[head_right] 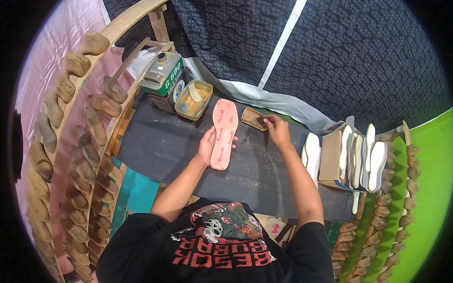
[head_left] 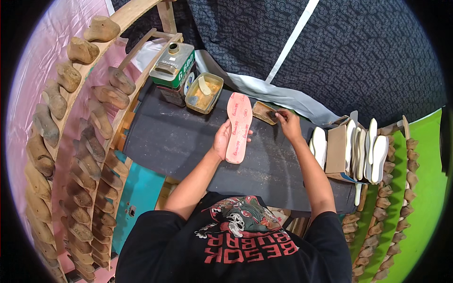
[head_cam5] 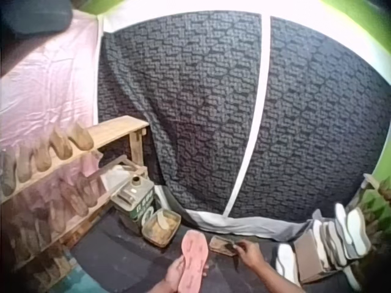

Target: Applying adhesive to shoe insoles using a brush at a manufacturing workstation.

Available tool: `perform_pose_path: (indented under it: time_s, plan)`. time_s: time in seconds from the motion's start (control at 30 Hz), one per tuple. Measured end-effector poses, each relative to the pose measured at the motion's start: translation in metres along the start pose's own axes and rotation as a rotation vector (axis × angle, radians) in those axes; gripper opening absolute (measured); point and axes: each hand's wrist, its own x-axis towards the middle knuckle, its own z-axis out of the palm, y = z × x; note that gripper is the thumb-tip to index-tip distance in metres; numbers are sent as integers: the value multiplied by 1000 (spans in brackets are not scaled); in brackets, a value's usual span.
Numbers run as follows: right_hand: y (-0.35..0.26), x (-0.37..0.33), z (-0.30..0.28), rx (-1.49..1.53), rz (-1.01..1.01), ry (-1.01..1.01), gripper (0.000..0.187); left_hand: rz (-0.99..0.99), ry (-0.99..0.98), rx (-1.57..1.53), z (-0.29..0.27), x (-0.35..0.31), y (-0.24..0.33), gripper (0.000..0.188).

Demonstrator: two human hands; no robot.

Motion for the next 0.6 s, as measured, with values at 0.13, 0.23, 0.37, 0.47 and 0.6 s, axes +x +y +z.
perform_pose_path:
  time_s: [0.13, 0.23, 0.37, 0.47, 0.6]
  plan:
    - [-8, 0, -3, 39, 8, 45, 26, 27, 5, -26, 8, 1, 6, 57]
    - [-25, -3, -12, 157, 1, 117, 25, 24, -23, -23, 7, 4, 7, 61]
    - [-54, -14, -24, 310, -89, 142, 20, 34, -37, -7, 10, 8, 6, 62]
    - [-91, -35, -29, 431, -190, -10, 19, 44, -41, -7, 8, 10, 6, 62]
    - [-135, -64, -30, 482, -214, -177, 19, -11, -8, -91, 21, 17, 4, 63]
